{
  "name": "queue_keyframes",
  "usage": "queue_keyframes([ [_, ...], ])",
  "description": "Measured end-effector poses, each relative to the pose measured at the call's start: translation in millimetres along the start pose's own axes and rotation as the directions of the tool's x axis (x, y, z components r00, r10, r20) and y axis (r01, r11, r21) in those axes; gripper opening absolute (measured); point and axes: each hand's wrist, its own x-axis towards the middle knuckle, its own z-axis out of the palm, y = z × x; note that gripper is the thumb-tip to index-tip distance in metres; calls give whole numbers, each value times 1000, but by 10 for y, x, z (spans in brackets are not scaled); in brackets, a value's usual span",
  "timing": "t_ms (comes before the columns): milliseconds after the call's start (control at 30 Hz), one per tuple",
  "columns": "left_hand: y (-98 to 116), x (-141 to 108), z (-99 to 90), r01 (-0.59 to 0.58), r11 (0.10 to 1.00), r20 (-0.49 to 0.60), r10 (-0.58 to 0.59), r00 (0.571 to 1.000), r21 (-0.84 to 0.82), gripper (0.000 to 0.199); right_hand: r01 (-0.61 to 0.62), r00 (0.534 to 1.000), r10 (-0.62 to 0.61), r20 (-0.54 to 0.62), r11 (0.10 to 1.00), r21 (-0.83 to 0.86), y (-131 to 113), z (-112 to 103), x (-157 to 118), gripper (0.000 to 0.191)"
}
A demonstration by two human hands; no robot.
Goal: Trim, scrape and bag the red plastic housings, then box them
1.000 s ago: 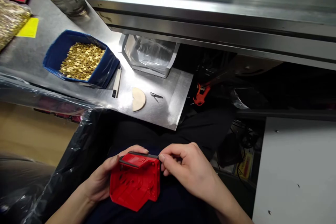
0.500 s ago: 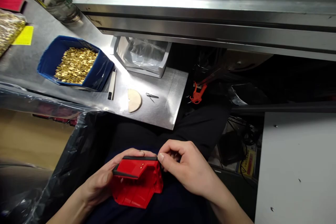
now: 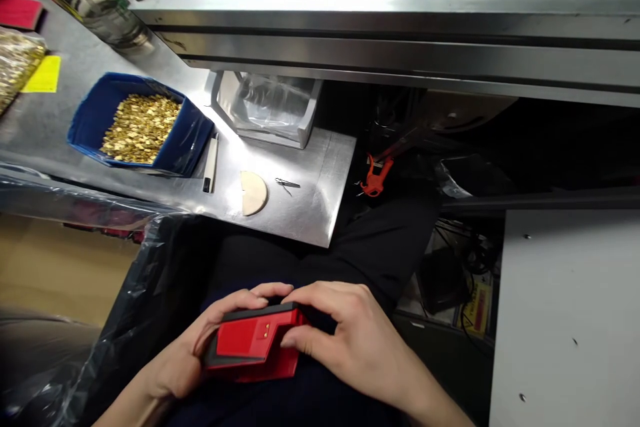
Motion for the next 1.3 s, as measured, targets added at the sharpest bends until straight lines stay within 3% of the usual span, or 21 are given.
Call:
queue_keyframes([
  [133,229,180,46,87,994,96,-92,991,60,71,184,983,-181,44,980,-79,-47,-3,20,24],
  [267,519,367,161,299,925,248,-354,902,235,81,305,951,-295,90,944,-129,-90,-35,33,25],
  [333,593,398,202,331,899,274,-408,871,286,83,346,935,-334,117,931,-114,-88,-30,27,27],
  [433,588,352,226,318,893,190,-389,901,318,89,283,959,-281,37,957,-61,-57,-14,-14,34],
  [500,545,284,239,278,879,50,-321,946,388,94,150,983,-151,-101,989,-12,-34,-17,-58,30],
  [567,505,216,264,275,811,-97,-263,960,517,100,33,982,-30,-185,999,12,-21,-28,-101,18],
  [667,476,160,313,321,703,-219,-236,947,634,108,-26,989,27,-144,1000,8,-29,-31,-136,15],
  [767,476,161,335,336,687,-239,-237,942,644,112,-16,997,19,-78,999,37,-54,-9,-131,20],
  [1033,443,154,335,339,684,-246,-234,941,646,113,-38,998,40,-58,999,29,-129,-15,-55,10],
  [1300,367,142,303,378,708,-260,-275,925,596,119,-53,999,53,-1,997,49,-156,-94,14,13],
])
